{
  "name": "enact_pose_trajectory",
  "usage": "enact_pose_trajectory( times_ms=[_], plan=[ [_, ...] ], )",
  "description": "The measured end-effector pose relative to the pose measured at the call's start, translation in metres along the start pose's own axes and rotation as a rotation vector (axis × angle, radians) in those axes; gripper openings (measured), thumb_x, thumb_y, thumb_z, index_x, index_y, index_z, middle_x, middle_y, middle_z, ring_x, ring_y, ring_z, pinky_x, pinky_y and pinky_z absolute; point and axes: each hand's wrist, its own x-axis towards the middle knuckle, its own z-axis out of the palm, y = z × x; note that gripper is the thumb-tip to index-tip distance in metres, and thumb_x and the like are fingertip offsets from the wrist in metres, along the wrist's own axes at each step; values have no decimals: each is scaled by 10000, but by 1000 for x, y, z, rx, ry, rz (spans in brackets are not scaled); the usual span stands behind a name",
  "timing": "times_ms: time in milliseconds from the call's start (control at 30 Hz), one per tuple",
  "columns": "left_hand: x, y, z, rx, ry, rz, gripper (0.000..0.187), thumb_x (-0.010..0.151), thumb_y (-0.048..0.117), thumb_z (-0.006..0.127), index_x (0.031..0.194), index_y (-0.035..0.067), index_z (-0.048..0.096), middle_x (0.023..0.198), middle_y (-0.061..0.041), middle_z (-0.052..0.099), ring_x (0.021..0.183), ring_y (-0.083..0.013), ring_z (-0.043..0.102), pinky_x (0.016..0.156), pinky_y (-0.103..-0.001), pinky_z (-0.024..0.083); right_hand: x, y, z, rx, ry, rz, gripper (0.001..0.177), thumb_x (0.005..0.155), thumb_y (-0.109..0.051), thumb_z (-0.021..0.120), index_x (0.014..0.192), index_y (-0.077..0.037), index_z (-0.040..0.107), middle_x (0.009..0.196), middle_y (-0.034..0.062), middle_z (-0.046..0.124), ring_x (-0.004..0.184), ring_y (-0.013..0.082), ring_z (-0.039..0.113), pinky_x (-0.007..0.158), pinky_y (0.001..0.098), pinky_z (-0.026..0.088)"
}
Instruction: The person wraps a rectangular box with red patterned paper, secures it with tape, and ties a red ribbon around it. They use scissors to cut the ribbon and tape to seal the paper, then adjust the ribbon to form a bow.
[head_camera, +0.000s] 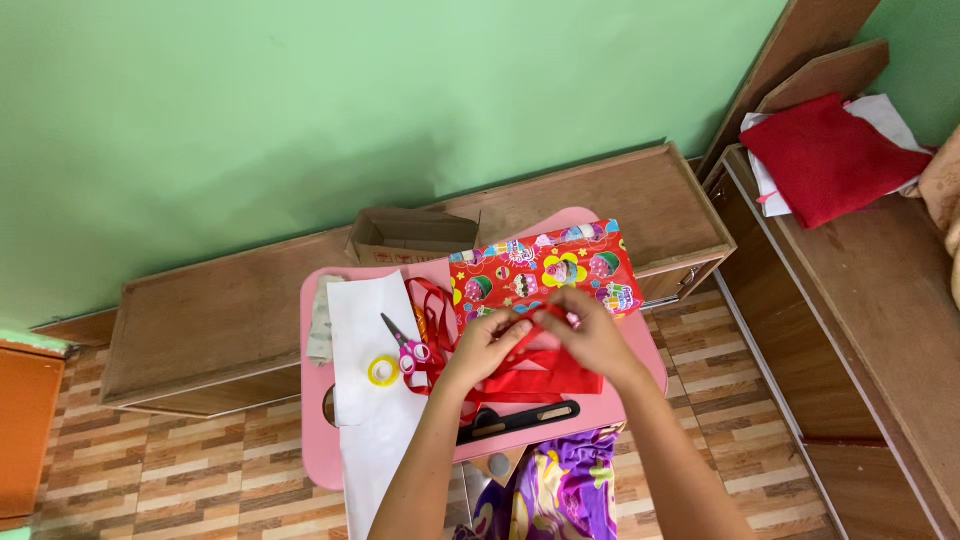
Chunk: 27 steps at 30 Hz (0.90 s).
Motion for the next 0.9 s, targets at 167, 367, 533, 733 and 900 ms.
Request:
enact_pose_trajectory(
  times_ms=[167, 367, 533, 733, 900],
  plan=[
    [-7, -19, -24, 140, 93, -54, 300, 956, 365, 688, 883, 75, 709, 668, 31, 650, 599, -64, 609, 569, -243, 488, 10, 7, -33, 162, 91, -22, 141, 946, -165, 698, 1021, -60, 641, 927, 22, 728, 837, 99, 656, 757, 272, 532],
    [-22, -49, -56, -39, 168, -48, 321, 963, 320, 746, 826, 35, 686, 645, 6, 587, 570, -69, 529, 520, -255, 416, 4, 20, -86, 571, 401, 156, 49, 993, -126, 625, 1001, -83, 605, 839, 33, 650, 690, 128, 573, 660, 295, 502],
    [-37, -65, -84, 21, 239, -92, 182, 938, 238, 723, 959, 59, 750, 725, 32, 666, 597, -54, 564, 544, -227, 450, -7, 38, -123, 580, 597, 144, 62, 1036, -130, 554, 998, -91, 583, 784, -4, 559, 668, 99, 517, 615, 295, 486],
    [-41, -82, -113, -28, 338, -111, 195, 976, 191, 658, 1075, 45, 738, 811, 20, 711, 691, -52, 580, 639, -220, 478, -20, 92, -152, 404, 688, 178, 119, 1058, -156, 546, 1009, -54, 581, 798, 47, 597, 681, 154, 554, 618, 313, 496],
    [-38, -90, -110, 152, 419, 62, 204, 970, 148, 643, 1108, 17, 715, 988, -38, 661, 801, -123, 626, 706, -274, 525, -36, 123, -139, -672, 603, 276, 346, 952, -301, 697, 1104, 5, 641, 868, 150, 622, 758, 280, 628, 652, 442, 514]
  ],
)
